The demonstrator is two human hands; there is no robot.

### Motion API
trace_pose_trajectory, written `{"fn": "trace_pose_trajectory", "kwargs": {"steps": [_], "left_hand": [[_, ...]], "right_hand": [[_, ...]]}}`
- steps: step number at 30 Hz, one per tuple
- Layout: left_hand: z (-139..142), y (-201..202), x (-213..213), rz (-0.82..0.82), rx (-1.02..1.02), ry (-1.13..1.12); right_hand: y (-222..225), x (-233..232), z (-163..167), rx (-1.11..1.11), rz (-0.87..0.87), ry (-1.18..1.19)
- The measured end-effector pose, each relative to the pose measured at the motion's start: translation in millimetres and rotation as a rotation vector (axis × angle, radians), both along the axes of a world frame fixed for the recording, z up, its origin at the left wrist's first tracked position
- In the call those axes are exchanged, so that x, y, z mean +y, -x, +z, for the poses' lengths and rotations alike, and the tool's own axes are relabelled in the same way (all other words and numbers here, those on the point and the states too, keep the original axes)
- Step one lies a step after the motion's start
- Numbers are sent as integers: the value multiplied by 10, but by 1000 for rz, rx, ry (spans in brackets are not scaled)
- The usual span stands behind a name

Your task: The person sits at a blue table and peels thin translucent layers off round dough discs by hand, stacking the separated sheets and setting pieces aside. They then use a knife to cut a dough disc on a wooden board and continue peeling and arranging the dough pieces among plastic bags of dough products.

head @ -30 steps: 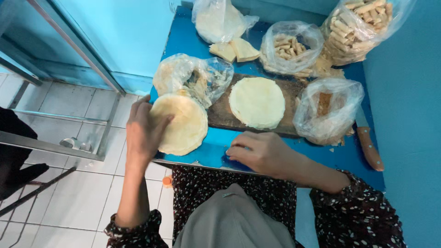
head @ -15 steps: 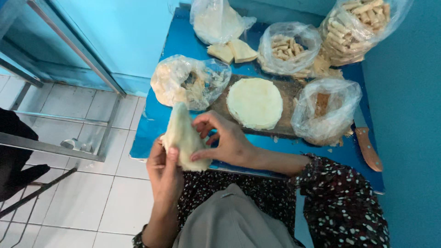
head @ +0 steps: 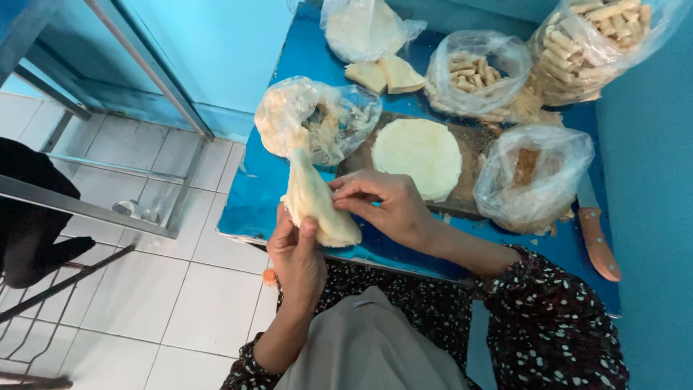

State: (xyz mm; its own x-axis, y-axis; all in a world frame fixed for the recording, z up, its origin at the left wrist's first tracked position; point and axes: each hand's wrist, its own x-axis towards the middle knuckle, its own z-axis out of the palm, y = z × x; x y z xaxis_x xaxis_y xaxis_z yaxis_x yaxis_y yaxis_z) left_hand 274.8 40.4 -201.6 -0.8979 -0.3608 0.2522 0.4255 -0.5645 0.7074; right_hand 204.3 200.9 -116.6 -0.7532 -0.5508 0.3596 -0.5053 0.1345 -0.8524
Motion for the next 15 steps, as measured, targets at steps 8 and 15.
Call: {"fn": "trace_pose_trajectory", "kwargs": {"steps": [8,15], "left_hand": [[-10,-45,34,77,-32,125],[31,-82,-26,144,-54,224]], "right_hand": [[-82,-22,155,34,-6,-106],[-15,7,143,58,31,-207]]}}
